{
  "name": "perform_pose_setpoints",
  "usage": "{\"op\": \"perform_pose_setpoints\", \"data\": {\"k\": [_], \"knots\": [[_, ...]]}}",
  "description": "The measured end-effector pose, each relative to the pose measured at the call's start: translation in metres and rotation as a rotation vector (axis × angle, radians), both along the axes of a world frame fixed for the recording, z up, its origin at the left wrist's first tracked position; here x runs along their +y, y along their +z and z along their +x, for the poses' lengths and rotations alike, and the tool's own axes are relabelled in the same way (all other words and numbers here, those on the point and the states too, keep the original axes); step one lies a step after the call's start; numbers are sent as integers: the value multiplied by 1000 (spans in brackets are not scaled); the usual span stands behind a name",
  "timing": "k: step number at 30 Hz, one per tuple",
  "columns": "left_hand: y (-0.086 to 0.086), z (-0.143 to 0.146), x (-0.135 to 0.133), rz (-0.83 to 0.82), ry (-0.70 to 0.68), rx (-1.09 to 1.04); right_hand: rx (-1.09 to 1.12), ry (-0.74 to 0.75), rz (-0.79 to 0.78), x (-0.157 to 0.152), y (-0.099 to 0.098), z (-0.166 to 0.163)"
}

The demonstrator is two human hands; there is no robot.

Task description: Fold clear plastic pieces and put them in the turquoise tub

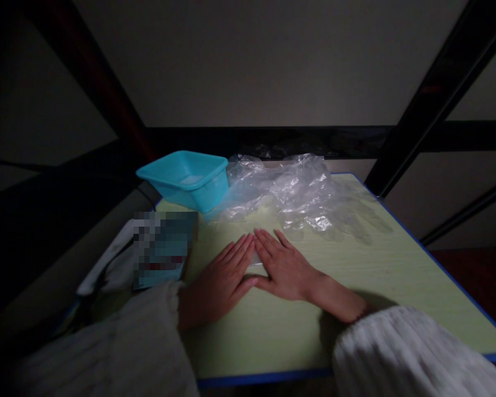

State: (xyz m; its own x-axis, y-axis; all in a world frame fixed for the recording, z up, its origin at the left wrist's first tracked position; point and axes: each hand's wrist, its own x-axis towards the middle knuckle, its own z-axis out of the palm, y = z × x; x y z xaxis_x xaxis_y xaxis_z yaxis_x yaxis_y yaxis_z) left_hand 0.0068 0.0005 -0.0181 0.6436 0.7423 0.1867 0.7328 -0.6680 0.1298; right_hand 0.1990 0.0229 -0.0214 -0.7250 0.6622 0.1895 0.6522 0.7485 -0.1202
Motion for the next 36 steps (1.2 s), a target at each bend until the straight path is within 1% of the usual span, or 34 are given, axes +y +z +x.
{"op": "perform_pose_setpoints", "data": {"k": [9, 13, 17, 20, 22, 24, 28, 32, 34, 36], "knots": [[2, -2, 3, -63, -2, -5, 22, -16, 7, -1, -2, -2], [2, -5, 6, -97, -17, -81, 47, -21, -27, -2, 0, -3], [0, -7, 8, -92, -4, -174, 85, 2, -38, -1, 9, 2], [1, -8, 8, -78, 12, -227, 107, 101, 40, 1, 19, 11], [3, -8, 7, -69, 9, -230, 126, 187, 112, 2, 25, 18], [5, -7, 5, -65, 14, -210, 145, 230, 145, 4, 30, 24], [7, -5, 3, -79, 38, -184, 111, 256, 158, 5, 34, 27], [7, -5, 4, -66, 38, -185, 44, 266, 207, 6, 32, 25], [6, -5, 5, -57, 35, -199, 53, 262, 230, 6, 30, 25], [6, -5, 5, -61, 51, -235, 114, 249, 234, 6, 29, 26]]}}
